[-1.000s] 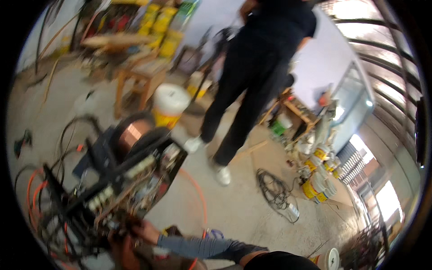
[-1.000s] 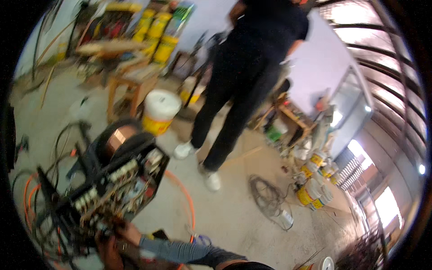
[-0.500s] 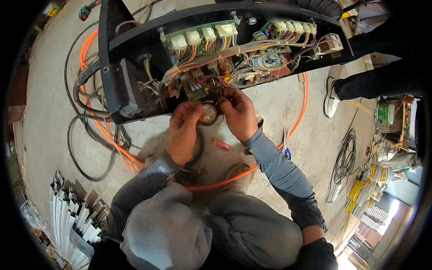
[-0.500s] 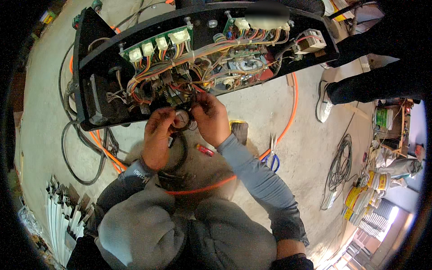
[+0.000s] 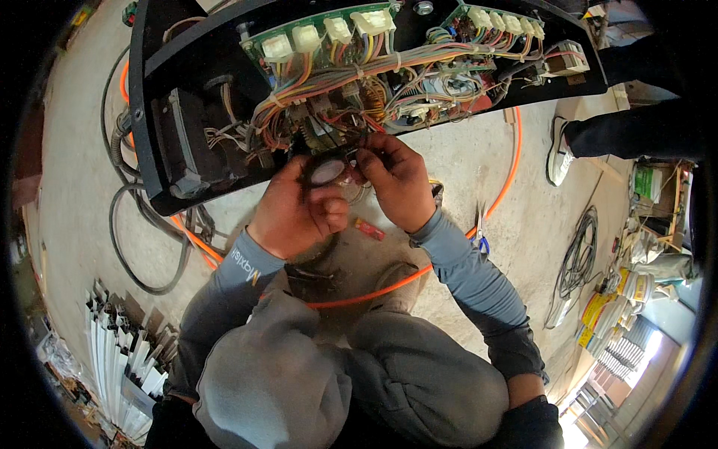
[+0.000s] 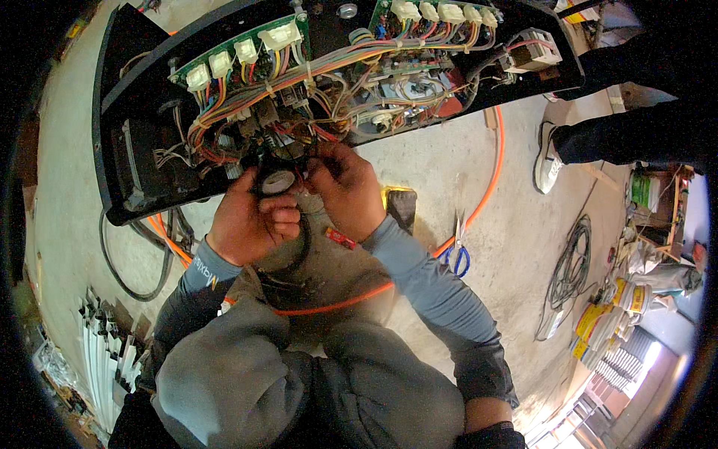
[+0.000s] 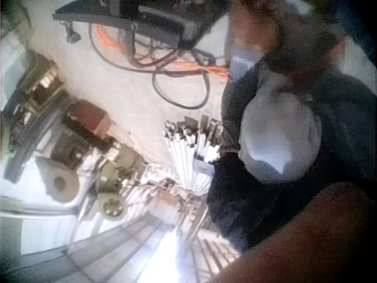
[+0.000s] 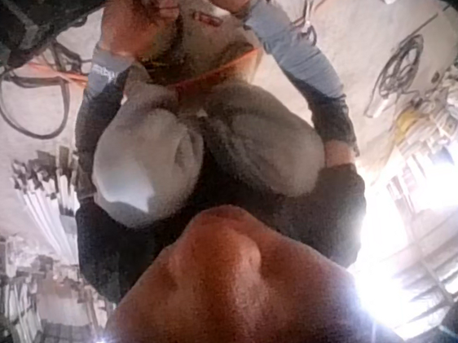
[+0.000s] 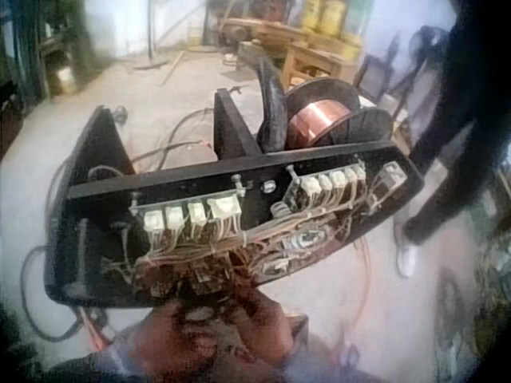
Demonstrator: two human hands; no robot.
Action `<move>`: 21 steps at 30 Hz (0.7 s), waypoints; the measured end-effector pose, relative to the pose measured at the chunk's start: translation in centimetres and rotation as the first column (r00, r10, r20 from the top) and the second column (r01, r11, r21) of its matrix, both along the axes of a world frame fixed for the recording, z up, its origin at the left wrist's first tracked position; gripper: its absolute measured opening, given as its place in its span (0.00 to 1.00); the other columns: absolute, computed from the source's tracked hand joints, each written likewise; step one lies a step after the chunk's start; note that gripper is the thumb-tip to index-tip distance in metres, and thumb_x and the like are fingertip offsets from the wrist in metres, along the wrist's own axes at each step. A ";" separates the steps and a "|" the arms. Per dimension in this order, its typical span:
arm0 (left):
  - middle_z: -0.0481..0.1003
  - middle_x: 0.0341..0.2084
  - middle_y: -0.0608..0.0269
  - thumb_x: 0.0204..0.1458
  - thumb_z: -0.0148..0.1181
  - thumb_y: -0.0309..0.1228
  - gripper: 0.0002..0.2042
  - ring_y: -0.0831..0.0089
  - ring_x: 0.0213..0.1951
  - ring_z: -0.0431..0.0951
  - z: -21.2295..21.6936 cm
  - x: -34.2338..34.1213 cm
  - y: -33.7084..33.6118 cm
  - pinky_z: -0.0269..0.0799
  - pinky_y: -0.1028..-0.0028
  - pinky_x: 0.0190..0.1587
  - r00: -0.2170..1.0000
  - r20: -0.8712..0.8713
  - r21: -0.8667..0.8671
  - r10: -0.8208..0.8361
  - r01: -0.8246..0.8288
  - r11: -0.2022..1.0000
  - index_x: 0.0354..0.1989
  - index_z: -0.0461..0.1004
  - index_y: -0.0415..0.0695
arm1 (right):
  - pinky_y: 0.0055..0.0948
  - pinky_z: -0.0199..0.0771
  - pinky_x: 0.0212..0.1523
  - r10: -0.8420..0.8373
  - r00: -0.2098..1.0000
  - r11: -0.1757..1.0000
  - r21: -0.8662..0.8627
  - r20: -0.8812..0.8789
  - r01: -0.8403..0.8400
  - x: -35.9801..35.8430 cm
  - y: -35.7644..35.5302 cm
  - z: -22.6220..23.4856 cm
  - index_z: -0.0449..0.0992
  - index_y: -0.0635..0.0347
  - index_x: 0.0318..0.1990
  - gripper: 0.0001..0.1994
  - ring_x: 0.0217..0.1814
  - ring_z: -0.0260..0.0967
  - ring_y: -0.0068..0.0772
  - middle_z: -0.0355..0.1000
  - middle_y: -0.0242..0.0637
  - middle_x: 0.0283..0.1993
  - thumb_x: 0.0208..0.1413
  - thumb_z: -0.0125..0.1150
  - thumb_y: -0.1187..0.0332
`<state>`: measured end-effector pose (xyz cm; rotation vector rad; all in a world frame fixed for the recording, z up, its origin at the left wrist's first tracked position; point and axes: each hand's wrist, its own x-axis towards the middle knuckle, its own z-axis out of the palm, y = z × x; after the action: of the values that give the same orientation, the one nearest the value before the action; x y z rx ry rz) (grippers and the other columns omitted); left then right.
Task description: The person sits on the floor and works on an open electronic device, stripping and twisting wires, using a lighter to heat wire ends, and applying heat shrink tubing. The person uses scissors to cut tubing and continues to connect and secure wires within the device.
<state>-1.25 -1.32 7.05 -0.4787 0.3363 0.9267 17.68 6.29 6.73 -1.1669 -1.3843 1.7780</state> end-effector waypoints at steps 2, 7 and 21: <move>0.62 0.23 0.69 0.68 0.41 0.58 0.30 0.73 0.28 0.63 -1.6 -0.5 0.3 0.60 0.74 0.32 0.981 0.190 0.070 -0.029 0.016 0.997 0.51 0.73 0.40 | 0.24 0.75 0.40 -0.003 1.000 1.000 0.023 0.026 0.003 -0.2 0.0 0.2 0.75 0.69 0.50 0.10 0.36 0.73 0.20 0.76 0.31 0.37 0.68 0.57 0.72; 0.65 0.27 0.67 0.59 0.36 0.76 0.45 0.68 0.33 0.65 -0.9 0.2 0.5 0.60 0.69 0.36 0.993 -0.052 0.056 -0.107 0.110 0.992 0.53 0.73 0.40 | 0.23 0.72 0.36 -0.026 0.999 0.999 0.030 0.030 0.025 0.0 0.1 -0.4 0.76 0.69 0.49 0.09 0.33 0.70 0.19 0.75 0.29 0.34 0.68 0.57 0.72; 0.73 0.61 0.42 0.67 0.52 0.23 0.23 0.50 0.67 0.69 -1.7 4.1 -2.5 0.60 0.52 0.71 0.090 -0.692 0.720 0.717 0.004 0.694 0.68 0.52 0.39 | 0.31 0.76 0.40 -0.053 0.946 0.774 0.612 0.319 -0.162 1.3 1.8 -1.5 0.77 0.71 0.51 0.12 0.38 0.75 0.27 0.78 0.43 0.37 0.64 0.61 0.71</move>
<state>2.85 -3.80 5.32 0.8096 1.1259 1.7733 18.96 8.14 5.25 -1.0530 -2.0194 1.0106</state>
